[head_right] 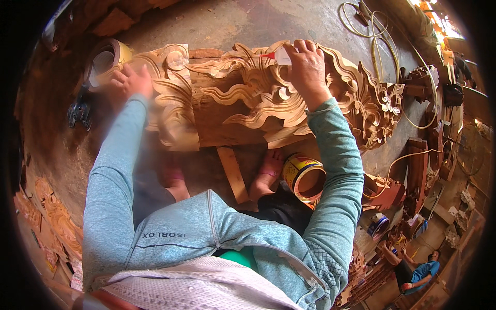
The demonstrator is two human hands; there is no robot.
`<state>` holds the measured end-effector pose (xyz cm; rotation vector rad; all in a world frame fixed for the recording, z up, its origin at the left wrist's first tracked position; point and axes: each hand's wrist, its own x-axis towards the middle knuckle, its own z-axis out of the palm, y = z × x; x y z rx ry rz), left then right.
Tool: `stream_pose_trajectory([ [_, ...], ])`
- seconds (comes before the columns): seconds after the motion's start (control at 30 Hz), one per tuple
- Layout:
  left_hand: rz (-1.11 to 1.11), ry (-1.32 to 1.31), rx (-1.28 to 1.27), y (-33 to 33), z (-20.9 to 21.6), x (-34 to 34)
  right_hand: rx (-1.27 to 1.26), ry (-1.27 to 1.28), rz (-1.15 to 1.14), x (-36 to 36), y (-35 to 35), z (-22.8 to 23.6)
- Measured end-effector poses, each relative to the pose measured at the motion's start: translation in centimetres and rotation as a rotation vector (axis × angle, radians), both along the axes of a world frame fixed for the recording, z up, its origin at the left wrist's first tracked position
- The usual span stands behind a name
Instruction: The person applies glue to a carved wooden panel and uses a hammer to tap and secure the pieces into place. The person works on a large ornate wooden panel, repeatedly applying adhesive and hammering sections to assemble the carving.
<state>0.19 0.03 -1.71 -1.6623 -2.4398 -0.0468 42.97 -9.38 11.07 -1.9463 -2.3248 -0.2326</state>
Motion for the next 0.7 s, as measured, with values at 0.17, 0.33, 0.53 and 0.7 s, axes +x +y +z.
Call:
stream_pose_trajectory([
  [0.17, 0.010, -0.006, -0.015, -0.1, -0.1, 0.0, -0.001, -0.090, -0.007, 1.4, 0.0, 1.2],
  [0.33, 0.004, -0.012, -0.019, -0.2, 0.3, 0.1, -0.038, -0.094, -0.076, 2.7, -0.5, 1.7],
  [0.53, -0.007, -0.017, -0.010, -0.3, 0.5, 0.3, -0.082, 0.076, -0.026, 0.5, -0.3, 1.3],
  [0.7, -0.016, -0.026, 0.009, -0.3, 0.5, 0.0, -0.034, 0.069, 0.016, -1.2, 0.6, 0.1],
])
